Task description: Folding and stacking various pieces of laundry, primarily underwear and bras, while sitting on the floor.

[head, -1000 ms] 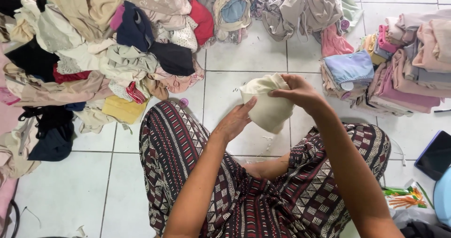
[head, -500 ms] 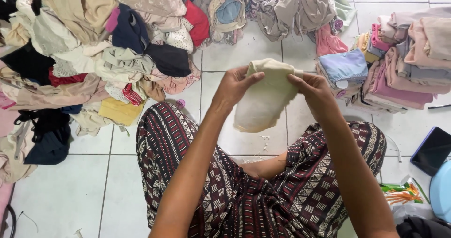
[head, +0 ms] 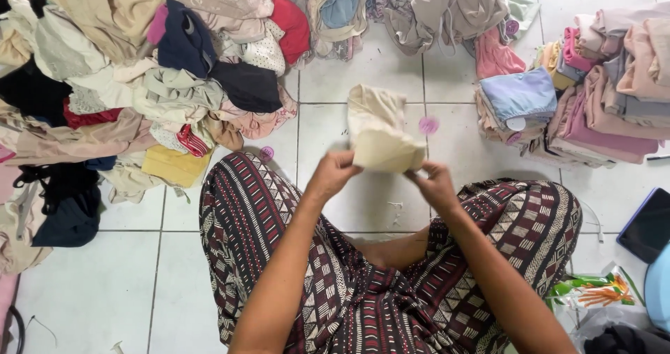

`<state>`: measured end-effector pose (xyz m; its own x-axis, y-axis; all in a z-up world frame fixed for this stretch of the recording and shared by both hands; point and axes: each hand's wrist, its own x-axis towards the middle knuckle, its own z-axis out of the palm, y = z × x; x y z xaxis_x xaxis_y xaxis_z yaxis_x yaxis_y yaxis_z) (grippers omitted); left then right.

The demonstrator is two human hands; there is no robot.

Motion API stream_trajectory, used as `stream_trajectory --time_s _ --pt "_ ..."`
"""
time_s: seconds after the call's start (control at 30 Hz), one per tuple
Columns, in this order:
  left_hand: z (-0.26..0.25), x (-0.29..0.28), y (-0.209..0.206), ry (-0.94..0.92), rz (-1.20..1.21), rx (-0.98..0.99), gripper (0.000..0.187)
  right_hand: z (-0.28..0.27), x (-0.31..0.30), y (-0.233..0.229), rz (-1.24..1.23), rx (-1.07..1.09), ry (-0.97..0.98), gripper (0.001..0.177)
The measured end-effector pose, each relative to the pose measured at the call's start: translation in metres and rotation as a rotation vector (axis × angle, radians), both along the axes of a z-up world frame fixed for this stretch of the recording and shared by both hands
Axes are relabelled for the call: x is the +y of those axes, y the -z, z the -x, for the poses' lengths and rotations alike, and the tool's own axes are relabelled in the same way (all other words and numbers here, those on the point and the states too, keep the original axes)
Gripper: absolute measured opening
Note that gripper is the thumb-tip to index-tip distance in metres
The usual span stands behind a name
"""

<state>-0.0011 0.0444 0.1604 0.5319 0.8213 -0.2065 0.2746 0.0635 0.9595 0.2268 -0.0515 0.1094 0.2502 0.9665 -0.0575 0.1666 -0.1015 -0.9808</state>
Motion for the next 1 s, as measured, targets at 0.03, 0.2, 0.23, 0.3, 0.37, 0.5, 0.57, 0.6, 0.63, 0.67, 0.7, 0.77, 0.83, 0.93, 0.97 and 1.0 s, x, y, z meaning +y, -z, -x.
stream_trajectory --time_s 0.03,0.2,0.23,0.3,0.37,0.5,0.57,0.6,0.63,0.67,0.7,0.77,0.83,0.93,0.97,1.0 --pt "-0.004 0.004 0.046 -0.003 0.008 0.002 0.019 -0.001 0.0 0.007 0.008 0.002 -0.003 0.014" --pt "-0.016 0.0 0.143 -0.121 0.126 0.346 0.028 0.005 0.001 0.003 0.473 -0.15 -0.057 0.029" --pt "-0.018 -0.001 0.144 -0.119 0.125 0.347 0.028 0.006 0.001 0.006 0.473 -0.148 -0.055 0.029" --pt "-0.021 -0.004 0.148 -0.195 0.119 0.33 0.027 0.008 0.001 0.015 0.292 -0.065 0.024 0.028" --pt "-0.024 -0.013 0.111 -0.265 0.057 0.291 0.03 0.019 0.0 -0.01 0.219 -0.078 0.066 0.027" --pt "-0.033 -0.037 0.024 -0.368 -0.142 0.376 0.037 0.016 0.003 0.018 0.099 -0.121 0.118 0.021" --pt "-0.038 -0.04 0.033 -0.377 -0.18 0.437 0.033 0.016 0.005 0.043 0.134 -0.213 0.126 0.02" --pt "-0.04 -0.041 0.038 -0.389 -0.218 0.499 0.03 0.016 0.007 0.055 0.17 -0.306 0.132 0.02" --pt "-0.041 -0.04 0.041 -0.39 -0.22 0.498 0.03 0.019 0.009 0.054 0.167 -0.305 0.132 0.02" --pt "-0.042 -0.039 0.045 -0.403 -0.22 0.517 0.028 0.023 0.01 0.053 0.171 -0.287 0.157 0.021" --pt "-0.044 -0.04 0.049 -0.416 -0.216 0.537 0.026 0.026 0.011 0.052 0.178 -0.268 0.181 0.021" --pt "-0.043 -0.038 0.048 -0.412 -0.193 0.518 0.028 0.028 0.012 0.045 0.167 -0.235 0.193 0.024" --pt "-0.042 -0.037 0.049 -0.408 -0.173 0.497 0.031 0.028 0.013 0.042 0.153 -0.202 0.206 0.028" --pt "-0.044 -0.035 0.054 -0.417 -0.156 0.489 0.025 0.022 0.013 0.049 0.143 -0.178 0.232 0.027" --pt "-0.045 -0.036 0.059 -0.412 -0.225 0.495 0.02 0.019 0.013 0.055 0.132 -0.184 0.245 0.025" --pt "-0.046 -0.036 0.064 -0.406 -0.295 0.501 0.017 0.017 0.012 0.061 0.121 -0.19 0.257 0.024"
